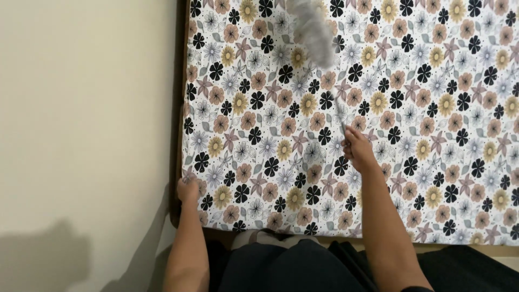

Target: The person uses a feather duster to clean the surface of a floral-patterned bedspread. They systematically sweep across the bed, moving around its perimeter to cover different areas, and finally place the duster into a laundry basket.

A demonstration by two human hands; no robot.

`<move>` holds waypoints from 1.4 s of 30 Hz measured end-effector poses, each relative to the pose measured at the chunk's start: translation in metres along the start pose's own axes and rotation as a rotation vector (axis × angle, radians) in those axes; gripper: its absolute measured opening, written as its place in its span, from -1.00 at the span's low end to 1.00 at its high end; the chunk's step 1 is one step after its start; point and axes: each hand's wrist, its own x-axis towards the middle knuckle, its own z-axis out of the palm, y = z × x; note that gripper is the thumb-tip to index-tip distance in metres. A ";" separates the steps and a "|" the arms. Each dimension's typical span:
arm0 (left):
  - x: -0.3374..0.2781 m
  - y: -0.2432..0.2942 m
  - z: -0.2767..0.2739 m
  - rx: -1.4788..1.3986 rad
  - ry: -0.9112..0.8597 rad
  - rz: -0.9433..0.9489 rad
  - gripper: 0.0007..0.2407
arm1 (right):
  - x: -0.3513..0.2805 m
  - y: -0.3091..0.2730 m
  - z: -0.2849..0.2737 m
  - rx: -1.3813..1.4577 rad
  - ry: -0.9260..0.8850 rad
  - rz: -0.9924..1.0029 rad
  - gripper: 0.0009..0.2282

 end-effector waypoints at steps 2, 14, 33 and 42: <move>0.005 0.005 0.008 0.460 0.184 0.028 -0.43 | 0.037 0.002 0.013 0.292 0.194 -0.017 -0.65; 0.031 0.013 -0.001 -0.162 0.024 -0.005 -0.66 | 0.065 -0.064 -0.004 -1.064 -0.253 -0.163 -0.66; 0.046 0.015 -0.015 -0.613 0.111 -0.277 -0.43 | -0.014 0.091 0.113 -0.894 -0.806 0.205 -0.58; -0.068 0.003 -0.030 -0.338 0.046 -0.281 -0.49 | -0.036 0.142 -0.072 -0.295 -0.248 0.221 -0.66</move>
